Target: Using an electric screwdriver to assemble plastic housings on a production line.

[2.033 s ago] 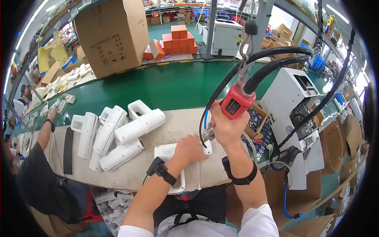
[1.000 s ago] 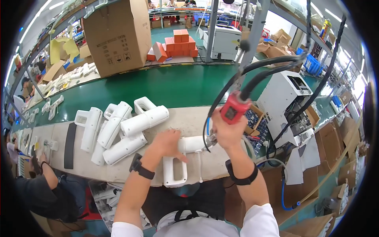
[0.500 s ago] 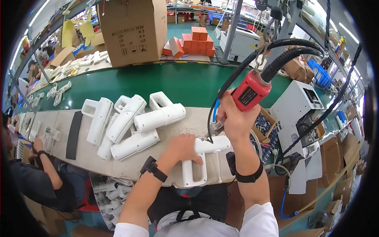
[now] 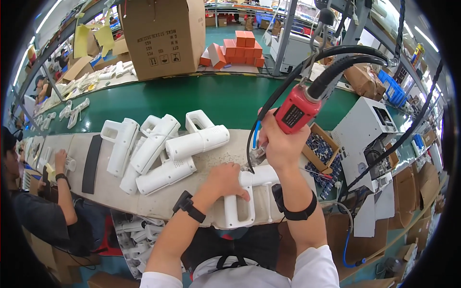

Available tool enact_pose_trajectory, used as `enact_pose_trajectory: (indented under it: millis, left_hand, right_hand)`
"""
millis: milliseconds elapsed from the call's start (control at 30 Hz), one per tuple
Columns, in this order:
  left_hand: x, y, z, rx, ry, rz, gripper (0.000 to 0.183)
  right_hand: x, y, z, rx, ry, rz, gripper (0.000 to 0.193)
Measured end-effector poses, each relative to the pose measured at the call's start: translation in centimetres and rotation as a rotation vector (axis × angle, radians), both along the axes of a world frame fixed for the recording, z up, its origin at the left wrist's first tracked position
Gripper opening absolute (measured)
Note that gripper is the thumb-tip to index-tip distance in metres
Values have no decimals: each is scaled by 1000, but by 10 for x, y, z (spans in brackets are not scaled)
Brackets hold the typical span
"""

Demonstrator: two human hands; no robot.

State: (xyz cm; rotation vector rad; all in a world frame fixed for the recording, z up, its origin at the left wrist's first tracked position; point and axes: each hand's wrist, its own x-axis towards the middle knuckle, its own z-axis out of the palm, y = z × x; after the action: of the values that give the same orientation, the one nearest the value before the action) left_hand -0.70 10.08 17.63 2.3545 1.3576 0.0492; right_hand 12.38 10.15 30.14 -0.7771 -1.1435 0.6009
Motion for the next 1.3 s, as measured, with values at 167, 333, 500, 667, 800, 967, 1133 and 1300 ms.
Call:
enact_pose_trajectory:
  millis: [167,333,500,667,800,967,1133,1300]
  left_hand:
    - [3,-2,15,-76,61,11,91]
    - [4,-5,10,-23,28,53,92]
    - [7,-4,3,-38,38,70,91]
    - [10,5,1,-9,-50,68,87]
    - [13,11,0,9,-16,65,87]
    - [11,15,-22,69,-86,20,86]
    - [7,5,-27,131,-264,23,91]
    - [-26,-22,-46,-39,-504,321,109]
  right_hand:
    - [-2,7,-11,-55,20,9,11]
    - [-11,16,-38,-146,8,-12,13]
    - [-7,6,-29,-106,-28,-38,15]
    - [8,-34,19,-15,43,-30,10]
    - [14,-35,10,-19,-89,-43,8]
    - [9,-25,-31,-103,-61,-52,9]
    - [1,-25,-35,-140,-148,-31,11]
    - [8,-41,5,-73,-31,-33,9]
